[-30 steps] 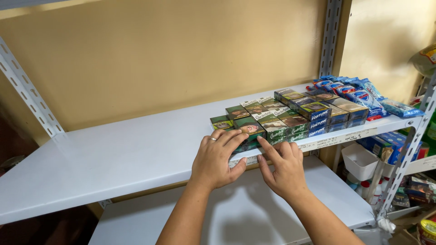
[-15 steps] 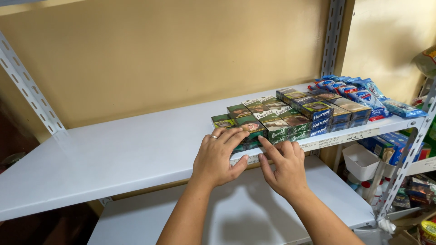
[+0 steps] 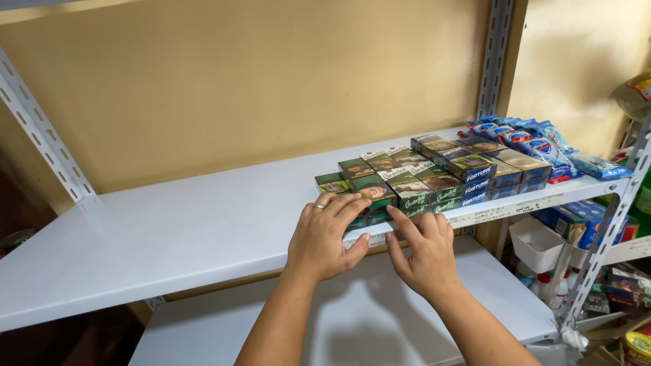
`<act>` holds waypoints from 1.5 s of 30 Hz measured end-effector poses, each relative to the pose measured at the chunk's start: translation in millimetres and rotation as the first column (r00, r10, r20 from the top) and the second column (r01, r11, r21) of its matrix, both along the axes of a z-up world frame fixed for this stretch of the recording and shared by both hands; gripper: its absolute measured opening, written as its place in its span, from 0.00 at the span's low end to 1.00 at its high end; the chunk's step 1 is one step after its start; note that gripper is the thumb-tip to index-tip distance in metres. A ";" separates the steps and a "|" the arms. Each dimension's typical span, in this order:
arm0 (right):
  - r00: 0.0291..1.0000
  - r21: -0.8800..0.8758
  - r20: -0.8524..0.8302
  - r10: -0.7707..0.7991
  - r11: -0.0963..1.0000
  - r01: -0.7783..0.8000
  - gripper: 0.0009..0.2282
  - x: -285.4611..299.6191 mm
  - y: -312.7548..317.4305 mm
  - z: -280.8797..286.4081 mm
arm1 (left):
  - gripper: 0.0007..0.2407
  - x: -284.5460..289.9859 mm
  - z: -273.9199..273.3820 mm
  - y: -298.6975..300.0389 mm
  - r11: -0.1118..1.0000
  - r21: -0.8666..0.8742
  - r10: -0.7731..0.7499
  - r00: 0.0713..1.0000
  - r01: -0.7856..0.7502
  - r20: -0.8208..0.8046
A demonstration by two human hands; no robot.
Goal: The person is stocking and organizing packs of cigarettes on a store shelf from a cardboard box.
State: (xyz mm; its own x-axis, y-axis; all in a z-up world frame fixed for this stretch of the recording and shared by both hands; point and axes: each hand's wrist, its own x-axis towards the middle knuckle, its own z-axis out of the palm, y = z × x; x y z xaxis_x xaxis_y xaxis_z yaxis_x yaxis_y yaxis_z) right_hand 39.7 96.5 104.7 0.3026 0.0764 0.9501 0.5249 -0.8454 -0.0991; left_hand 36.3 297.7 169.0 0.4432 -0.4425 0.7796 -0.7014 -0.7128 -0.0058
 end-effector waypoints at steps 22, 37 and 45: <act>0.936 0.113 0.347 0.052 0.989 -0.097 0.09 58.1 -3.5 -40.7 | 0.14 171.4 63.3 0.6 0.858 -0.479 0.069 0.965 -0.186 -0.253; 0.930 0.155 0.367 0.005 0.986 -0.067 0.08 73.5 1.3 -54.1 | 0.33 202.3 45.3 2.0 0.956 -0.157 0.025 0.601 -0.249 -0.799; 0.924 0.133 0.380 0.029 0.987 -0.085 0.06 73.1 -1.5 -54.5 | 0.33 186.3 51.0 -2.0 0.945 -0.100 0.089 0.540 -0.311 -0.837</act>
State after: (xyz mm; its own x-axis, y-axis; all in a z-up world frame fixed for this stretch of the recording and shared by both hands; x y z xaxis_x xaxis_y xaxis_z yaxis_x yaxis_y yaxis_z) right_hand 112.8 95.0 50.2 -0.0800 -0.0633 0.9948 0.5943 -0.8042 -0.0033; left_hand 222.6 295.7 220.0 0.9866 -0.1340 0.0926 -0.1617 -0.7378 0.6554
